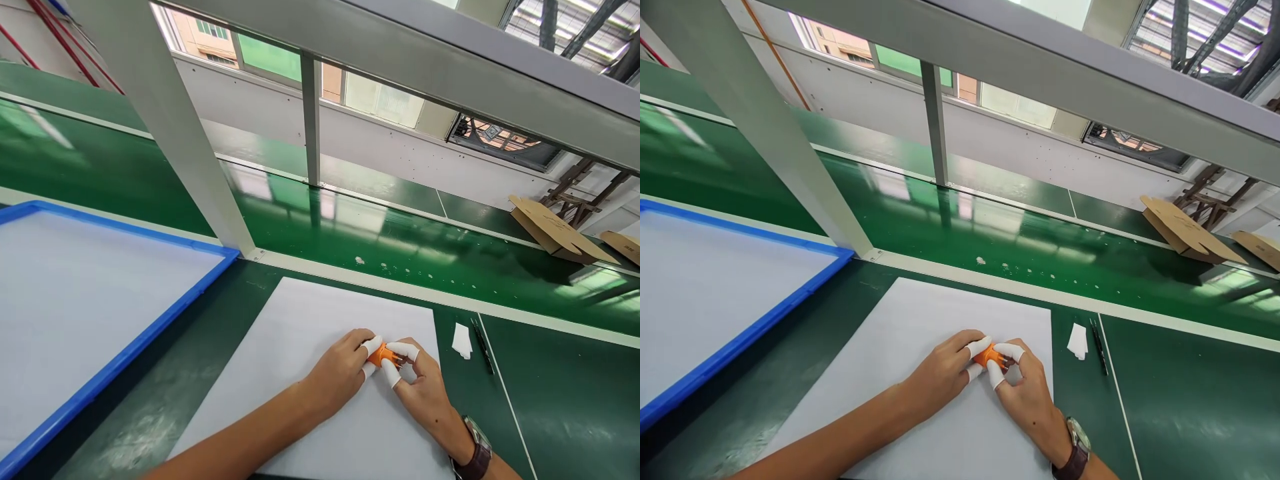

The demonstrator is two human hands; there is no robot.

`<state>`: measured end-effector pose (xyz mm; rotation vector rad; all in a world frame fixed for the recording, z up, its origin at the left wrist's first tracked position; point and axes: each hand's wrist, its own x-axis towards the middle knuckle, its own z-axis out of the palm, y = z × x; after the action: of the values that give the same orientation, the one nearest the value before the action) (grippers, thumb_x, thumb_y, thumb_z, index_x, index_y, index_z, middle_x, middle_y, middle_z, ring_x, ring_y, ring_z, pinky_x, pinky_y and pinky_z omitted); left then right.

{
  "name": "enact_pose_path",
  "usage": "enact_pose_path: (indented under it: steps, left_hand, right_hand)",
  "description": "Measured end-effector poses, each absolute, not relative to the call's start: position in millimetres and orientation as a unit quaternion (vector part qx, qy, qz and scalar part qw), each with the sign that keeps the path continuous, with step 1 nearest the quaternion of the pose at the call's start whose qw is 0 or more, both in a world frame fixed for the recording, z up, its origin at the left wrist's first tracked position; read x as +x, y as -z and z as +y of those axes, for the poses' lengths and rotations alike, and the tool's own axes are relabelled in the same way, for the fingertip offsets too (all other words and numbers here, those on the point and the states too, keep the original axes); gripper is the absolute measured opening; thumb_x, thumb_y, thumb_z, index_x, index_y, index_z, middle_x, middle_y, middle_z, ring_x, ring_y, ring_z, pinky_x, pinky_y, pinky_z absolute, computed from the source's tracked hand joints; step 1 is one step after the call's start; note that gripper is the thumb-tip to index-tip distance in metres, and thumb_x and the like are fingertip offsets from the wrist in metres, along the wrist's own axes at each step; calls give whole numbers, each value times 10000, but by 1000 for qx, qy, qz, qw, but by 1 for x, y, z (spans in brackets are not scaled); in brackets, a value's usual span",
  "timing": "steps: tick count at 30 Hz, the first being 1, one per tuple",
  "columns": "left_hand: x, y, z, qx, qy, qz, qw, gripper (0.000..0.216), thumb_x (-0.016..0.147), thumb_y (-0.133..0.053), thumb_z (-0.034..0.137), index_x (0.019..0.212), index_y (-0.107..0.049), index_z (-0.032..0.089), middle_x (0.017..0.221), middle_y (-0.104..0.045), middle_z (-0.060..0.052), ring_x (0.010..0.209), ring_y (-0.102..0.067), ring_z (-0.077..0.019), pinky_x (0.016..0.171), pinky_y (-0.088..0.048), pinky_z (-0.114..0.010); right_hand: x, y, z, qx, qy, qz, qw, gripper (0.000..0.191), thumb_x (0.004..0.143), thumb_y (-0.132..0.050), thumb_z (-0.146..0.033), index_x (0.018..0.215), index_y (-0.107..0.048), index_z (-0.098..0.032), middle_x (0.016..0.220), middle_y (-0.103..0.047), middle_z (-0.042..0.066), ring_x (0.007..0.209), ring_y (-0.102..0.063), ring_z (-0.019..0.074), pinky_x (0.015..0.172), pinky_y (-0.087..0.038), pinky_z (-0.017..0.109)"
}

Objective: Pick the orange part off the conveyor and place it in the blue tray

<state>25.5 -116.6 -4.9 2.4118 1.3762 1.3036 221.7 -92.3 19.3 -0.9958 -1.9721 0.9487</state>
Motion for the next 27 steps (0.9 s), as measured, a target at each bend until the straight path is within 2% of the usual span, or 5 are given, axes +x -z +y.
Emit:
enact_pose_path:
  steps: [9, 15, 20, 23, 27]
  left_hand:
    - [28, 6, -116, 775, -439, 452, 39, 317, 877, -583, -11, 1151, -596, 149, 1016, -708, -85, 871, -708, -195, 746, -657, -307]
    - [29, 3, -117, 771, -429, 466, 69, 346, 849, -575, -43, 1129, -616, 156, 1014, -700, -72, 869, -697, -184, 745, -650, -298]
    - [35, 3, -117, 775, -425, 466, 38, 330, 847, -508, -67, 1068, -612, 155, 968, -682, -78, 835, -665, -191, 697, -633, -317]
    - [37, 5, -117, 790, -410, 456, 19, 373, 845, -457, -83, 1092, -597, 160, 972, -675, -82, 832, -652, -194, 691, -626, -338]
    - [34, 7, -116, 805, -404, 435, 13, 415, 850, -439, -87, 1136, -591, 173, 1025, -681, -87, 871, -660, -195, 718, -634, -347]
  right_hand:
    - [223, -18, -91, -391, -386, -759, 350, 202, 960, -576, -212, 1146, -634, -267, 930, -656, 26, 785, -592, 164, 722, -539, 338]
    - [222, -20, -87, -404, -419, -743, 332, 142, 945, -583, -235, 1068, -653, -244, 895, -637, 22, 768, -585, 160, 717, -527, 326]
    - [217, -31, -81, -425, -473, -707, 310, 74, 881, -641, -270, 927, -662, -216, 854, -619, 15, 722, -566, 150, 664, -505, 309]
    - [216, -41, -75, -429, -513, -687, 284, 64, 826, -674, -245, 876, -656, -209, 855, -645, 13, 744, -598, 157, 684, -506, 312]
    - [214, -43, -73, -436, -539, -665, 278, 87, 760, -703, -216, 828, -649, -213, 815, -687, 4, 695, -610, 154, 629, -502, 300]
